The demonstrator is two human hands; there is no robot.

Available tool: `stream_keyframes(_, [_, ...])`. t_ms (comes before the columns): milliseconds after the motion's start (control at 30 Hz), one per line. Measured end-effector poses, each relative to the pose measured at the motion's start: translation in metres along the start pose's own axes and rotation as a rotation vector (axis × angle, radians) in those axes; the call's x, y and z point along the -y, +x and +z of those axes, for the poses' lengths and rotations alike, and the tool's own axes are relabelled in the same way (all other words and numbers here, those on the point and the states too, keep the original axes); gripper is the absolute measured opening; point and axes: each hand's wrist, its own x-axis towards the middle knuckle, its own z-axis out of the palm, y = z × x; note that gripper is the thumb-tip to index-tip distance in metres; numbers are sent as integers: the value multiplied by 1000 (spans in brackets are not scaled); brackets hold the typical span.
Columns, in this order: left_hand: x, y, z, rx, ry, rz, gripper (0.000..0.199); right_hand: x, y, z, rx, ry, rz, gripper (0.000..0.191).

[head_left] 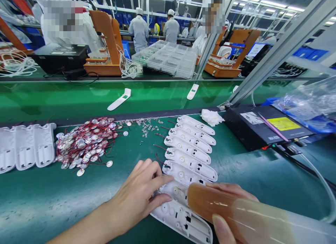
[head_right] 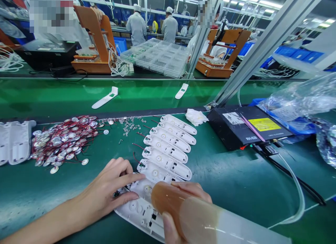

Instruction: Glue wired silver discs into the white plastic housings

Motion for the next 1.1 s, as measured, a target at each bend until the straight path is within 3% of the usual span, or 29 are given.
stream_keyframes(100, [0,0,1,1,1,1,32,-2,-1,-1,65,0,-77,36])
stream_keyframes(233, [-1,-2,0,-1,5,5,32,-3,-3,-4,91,14,-60,38])
stream_keyframes(533, [-2,0,-2,25,5,-10,31,-2,-2,0,61,23,-54,35])
stream_keyframes(700, [-1,-1,-1,15,5,-3,31,-1,-3,0,50,-80,-52,35])
stream_keyframes(1100, [-2,0,-1,13,0,-8,31,-11,-8,-3,106,-49,-31,36])
